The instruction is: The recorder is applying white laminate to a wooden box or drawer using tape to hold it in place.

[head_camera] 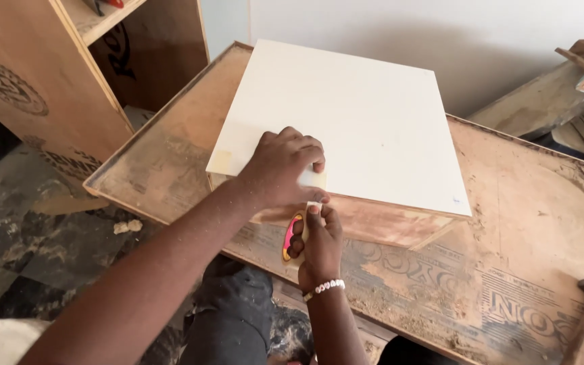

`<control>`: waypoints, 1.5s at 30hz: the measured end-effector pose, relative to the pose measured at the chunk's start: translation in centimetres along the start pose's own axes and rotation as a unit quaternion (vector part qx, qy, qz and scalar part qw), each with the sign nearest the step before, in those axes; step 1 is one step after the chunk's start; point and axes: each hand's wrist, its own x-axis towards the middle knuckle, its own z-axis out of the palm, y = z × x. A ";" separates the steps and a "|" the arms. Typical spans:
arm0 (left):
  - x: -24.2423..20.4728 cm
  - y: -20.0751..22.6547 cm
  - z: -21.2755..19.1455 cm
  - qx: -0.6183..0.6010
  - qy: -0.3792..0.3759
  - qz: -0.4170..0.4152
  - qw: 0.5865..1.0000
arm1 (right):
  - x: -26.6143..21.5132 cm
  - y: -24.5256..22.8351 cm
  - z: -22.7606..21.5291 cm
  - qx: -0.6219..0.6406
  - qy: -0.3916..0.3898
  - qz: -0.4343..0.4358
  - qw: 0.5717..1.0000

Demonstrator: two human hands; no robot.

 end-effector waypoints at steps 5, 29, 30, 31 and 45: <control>-0.4 -0.5 2.4 0.047 0.029 0.027 0.998 | -0.1 -0.5 -0.2 -0.025 -0.011 0.010 1.000; 0.2 0.1 2.0 -0.029 0.031 -0.003 0.999 | -4.8 -0.9 -6.9 -0.240 -0.078 -0.213 0.944; 0.7 -0.4 2.3 -0.125 0.007 -0.037 0.992 | -5.6 -2.2 -7.1 -0.198 -0.134 -0.236 0.942; 0.9 0.1 2.1 -0.127 0.007 -0.032 0.991 | -5.7 -3.1 -6.8 -0.199 -0.130 -0.240 0.941; 4.2 4.1 4.1 -0.129 0.059 -0.075 0.987 | -4.2 -3.9 -5.0 -0.050 0.008 -0.141 0.989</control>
